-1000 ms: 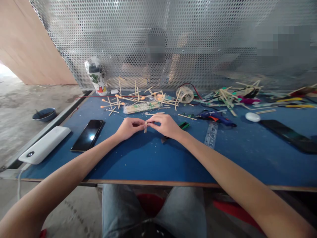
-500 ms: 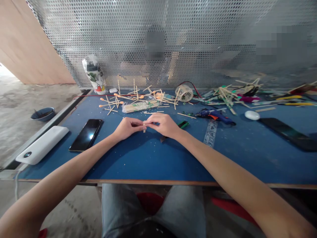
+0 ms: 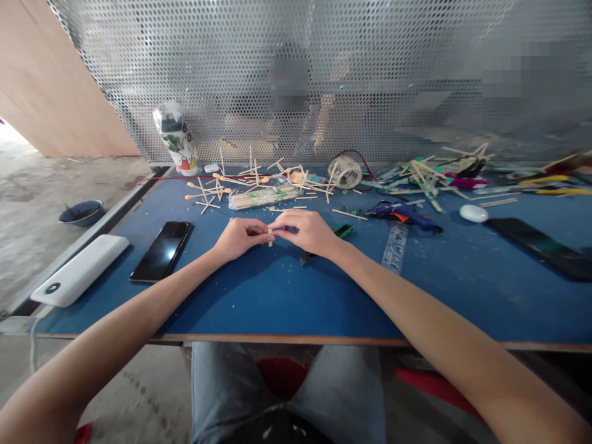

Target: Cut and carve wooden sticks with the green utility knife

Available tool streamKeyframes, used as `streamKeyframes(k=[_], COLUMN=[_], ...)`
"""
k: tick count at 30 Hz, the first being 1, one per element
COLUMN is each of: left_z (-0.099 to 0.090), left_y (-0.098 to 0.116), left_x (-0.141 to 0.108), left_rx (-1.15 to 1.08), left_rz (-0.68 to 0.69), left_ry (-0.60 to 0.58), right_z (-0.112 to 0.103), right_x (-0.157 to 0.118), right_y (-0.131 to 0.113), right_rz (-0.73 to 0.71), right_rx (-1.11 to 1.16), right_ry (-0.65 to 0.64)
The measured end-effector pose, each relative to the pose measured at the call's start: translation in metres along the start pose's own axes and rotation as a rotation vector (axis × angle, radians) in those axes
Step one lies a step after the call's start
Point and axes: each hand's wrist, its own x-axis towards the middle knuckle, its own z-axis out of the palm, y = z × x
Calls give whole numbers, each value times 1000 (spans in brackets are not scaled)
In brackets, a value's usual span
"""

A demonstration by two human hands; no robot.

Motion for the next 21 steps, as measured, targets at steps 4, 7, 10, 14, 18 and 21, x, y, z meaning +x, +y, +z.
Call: streamKeyframes(k=[4, 7, 10, 14, 18, 21], left_z=[0, 1, 2, 2, 3, 4], left_y=[-4, -6, -7, -6, -4, -4], left_x=[1, 1, 1, 1, 1, 2], left_rx=[13, 26, 38, 69, 89, 98], left_rz=[5, 13, 18, 24, 28, 29], left_ry=[7, 17, 30, 39, 47, 55], right_z=[0, 0, 0, -3, -4, -3], right_x=[0, 0, 0, 2, 4, 5], right_y=[0, 0, 1, -3, -9, -9], right_rz=[2, 11, 22, 52, 138, 200], right_rx=[15, 26, 38, 66, 90, 111], right_ry=[-2, 3, 4, -7, 6, 8])
